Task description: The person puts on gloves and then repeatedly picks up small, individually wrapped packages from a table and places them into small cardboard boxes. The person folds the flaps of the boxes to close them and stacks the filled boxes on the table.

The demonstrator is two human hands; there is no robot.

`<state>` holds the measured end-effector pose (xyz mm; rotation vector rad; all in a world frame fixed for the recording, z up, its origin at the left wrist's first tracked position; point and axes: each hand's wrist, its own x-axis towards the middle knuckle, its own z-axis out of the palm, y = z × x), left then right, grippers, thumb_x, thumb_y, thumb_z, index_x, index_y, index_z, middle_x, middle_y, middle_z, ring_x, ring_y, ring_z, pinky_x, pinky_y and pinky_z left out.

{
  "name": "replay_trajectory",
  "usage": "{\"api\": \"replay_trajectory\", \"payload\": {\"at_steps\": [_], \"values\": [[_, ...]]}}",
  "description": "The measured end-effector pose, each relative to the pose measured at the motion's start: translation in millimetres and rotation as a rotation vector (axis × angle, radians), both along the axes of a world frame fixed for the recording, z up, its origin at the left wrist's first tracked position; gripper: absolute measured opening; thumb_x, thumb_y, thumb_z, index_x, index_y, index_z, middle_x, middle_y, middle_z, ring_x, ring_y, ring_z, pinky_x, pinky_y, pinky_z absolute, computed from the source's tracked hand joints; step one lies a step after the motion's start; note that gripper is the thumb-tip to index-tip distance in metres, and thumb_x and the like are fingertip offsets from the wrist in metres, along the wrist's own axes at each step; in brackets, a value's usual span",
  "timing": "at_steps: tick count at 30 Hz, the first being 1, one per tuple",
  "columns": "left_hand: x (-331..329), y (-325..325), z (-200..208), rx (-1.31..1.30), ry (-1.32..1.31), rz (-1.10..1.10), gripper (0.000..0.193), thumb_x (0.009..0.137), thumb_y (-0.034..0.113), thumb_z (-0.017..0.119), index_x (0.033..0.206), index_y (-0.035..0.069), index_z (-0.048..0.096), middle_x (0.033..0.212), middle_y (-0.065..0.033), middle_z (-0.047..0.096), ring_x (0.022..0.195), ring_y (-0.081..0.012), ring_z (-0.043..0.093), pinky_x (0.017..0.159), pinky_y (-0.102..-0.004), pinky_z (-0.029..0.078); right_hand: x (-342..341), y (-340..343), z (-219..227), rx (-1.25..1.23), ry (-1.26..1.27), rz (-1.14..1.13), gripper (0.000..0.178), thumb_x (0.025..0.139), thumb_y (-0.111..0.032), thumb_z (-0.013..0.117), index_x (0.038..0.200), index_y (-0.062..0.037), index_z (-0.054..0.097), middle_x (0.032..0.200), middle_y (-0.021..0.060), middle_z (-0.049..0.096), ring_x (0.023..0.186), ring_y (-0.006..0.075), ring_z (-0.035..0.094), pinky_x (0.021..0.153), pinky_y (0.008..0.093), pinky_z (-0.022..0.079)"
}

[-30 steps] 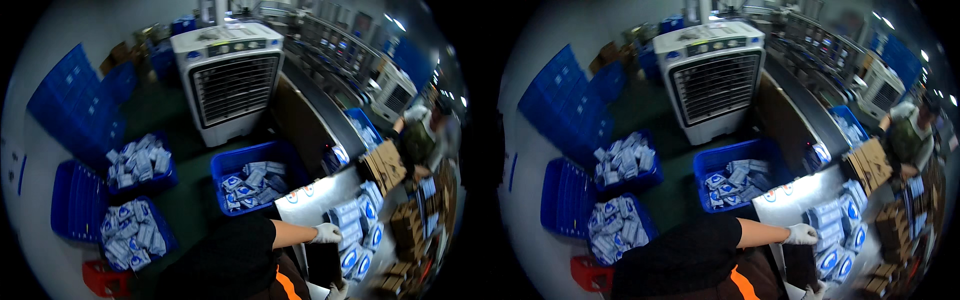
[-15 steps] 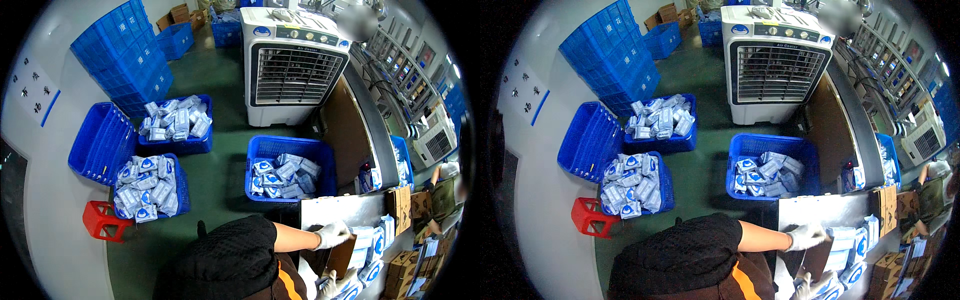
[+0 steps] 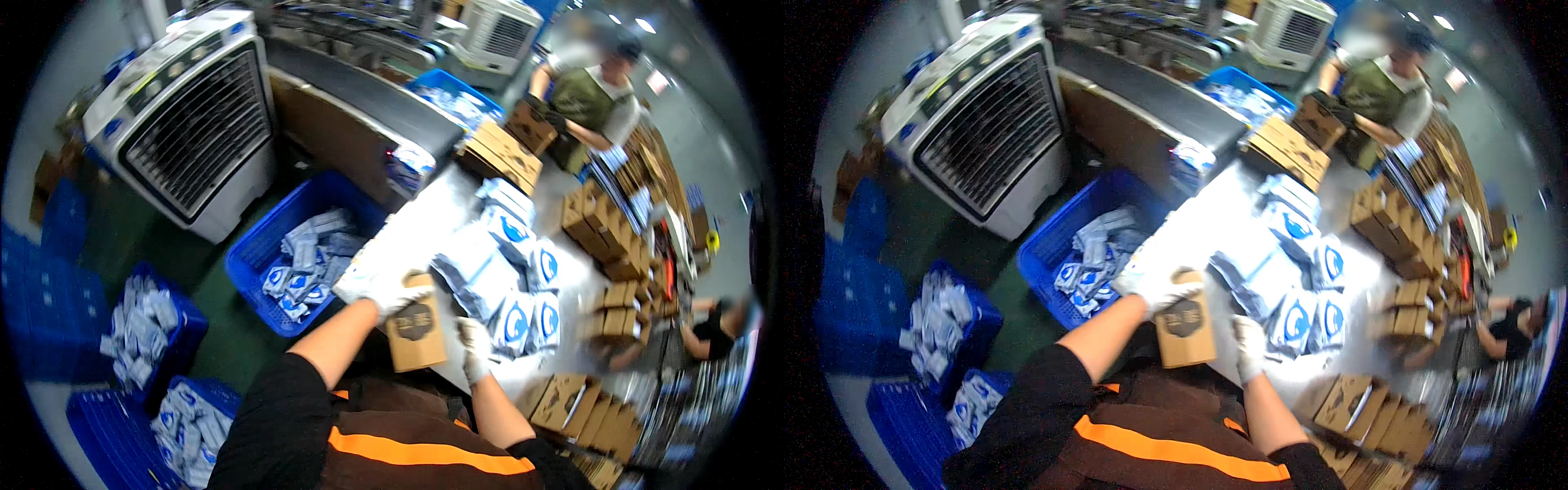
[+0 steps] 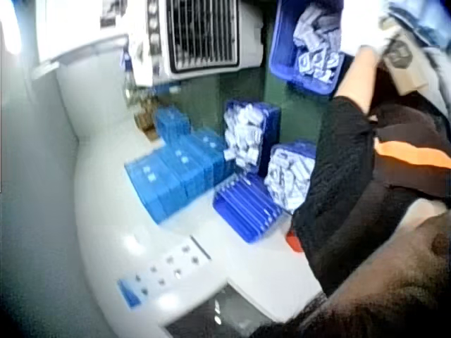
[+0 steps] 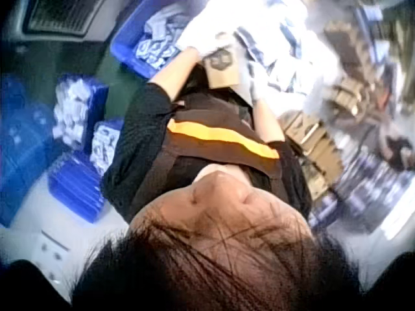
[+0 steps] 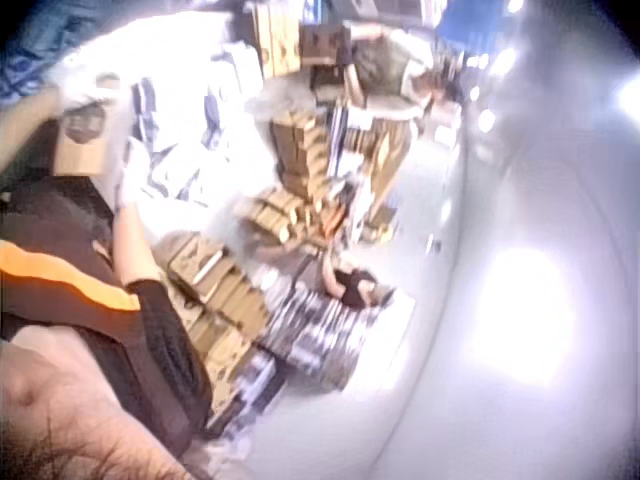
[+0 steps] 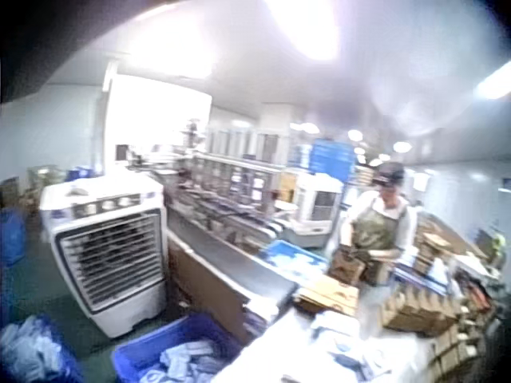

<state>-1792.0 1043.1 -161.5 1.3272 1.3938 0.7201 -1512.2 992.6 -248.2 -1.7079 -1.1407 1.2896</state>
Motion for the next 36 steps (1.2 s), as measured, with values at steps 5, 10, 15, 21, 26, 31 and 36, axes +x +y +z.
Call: {"api": "replay_trajectory", "payload": {"at_steps": [5,10,15,21,26,31,36], "values": [[-36.6,-23.7,-35.7,0.366,0.229,0.321,0.053,0.091,0.05,0.068,0.114,0.002,0.069,0.112,-0.0175,0.067,0.11,-0.0278,0.062,0.099,-0.0391,0.047,-41.1,-16.3,43.4,-0.421,0.676,0.087,0.04,0.094,-0.022,0.071,0.126,0.0002,0.061,0.112,0.0081,0.069,0.094,0.0202,0.068,0.088,0.0345,0.055],[9.4,-17.1,-164.4,0.002,-0.133,0.281,0.06,0.108,0.046,0.035,0.136,-0.004,0.05,0.136,-0.0209,0.053,0.13,-0.03,0.05,0.111,-0.0372,0.036,-70.0,1.3,149.9,-0.089,-0.732,0.483,0.031,0.098,-0.029,0.061,0.115,-0.0034,0.059,0.108,0.0222,0.07,0.096,0.0342,0.071,0.084,0.0434,0.056],[30.3,19.0,-68.6,0.063,-0.279,0.014,0.048,0.103,0.03,0.051,0.14,-0.001,0.053,0.138,-0.0183,0.058,0.129,-0.026,0.054,0.109,-0.0343,0.041,-101.7,-38.4,91.9,0.124,-0.824,0.754,0.016,0.097,-0.021,0.051,0.102,-0.0079,0.058,0.1,0.0178,0.069,0.092,0.0369,0.069,0.078,0.0474,0.056],[19.2,16.2,-15.0,-0.024,0.002,-0.083,0.037,0.1,0.019,0.056,0.132,0.004,0.063,0.124,-0.0162,0.069,0.115,-0.0211,0.065,0.1,-0.0312,0.047,27.3,45.5,81.4,0.252,-0.708,0.143,0.074,0.084,-0.039,0.071,0.146,-0.0082,0.044,0.128,0.0263,0.059,0.114,0.0364,0.061,0.101,0.0406,0.047],[64.4,-1.9,-20.8,-0.035,-0.058,-0.126,0.038,0.1,0.021,0.055,0.134,0.005,0.062,0.124,-0.0155,0.069,0.115,-0.0206,0.065,0.1,-0.0304,0.047,57.1,29.2,55.8,-0.383,-1.024,-0.165,0.122,0.062,-0.042,0.085,0.159,-0.0185,0.015,0.158,0.0206,0.025,0.134,0.0433,0.042,0.112,0.0484,0.036],[103.4,-11.3,-31.1,-0.071,-0.145,-0.233,0.044,0.103,0.025,0.05,0.139,0.001,0.055,0.137,-0.0164,0.062,0.128,-0.0243,0.057,0.108,-0.032,0.041,135.6,-64.6,38.8,-0.104,-0.111,-0.307,0.098,0.067,-0.017,0.078,0.153,-0.0086,0.03,0.132,0.0196,0.055,0.117,0.0339,0.059,0.101,0.0449,0.05],[159.0,-25.7,-42.1,-0.096,-0.201,-0.313,0.047,0.103,0.025,0.049,0.144,0.0,0.05,0.14,-0.0159,0.059,0.131,-0.0243,0.054,0.11,-0.0316,0.038,134.3,-85.6,170.9,0.163,0.539,-0.117,0.098,0.067,-0.006,0.078,0.153,-0.0032,0.031,0.137,0.0157,0.052,0.124,0.0248,0.055,0.104,0.0367,0.046]]}}
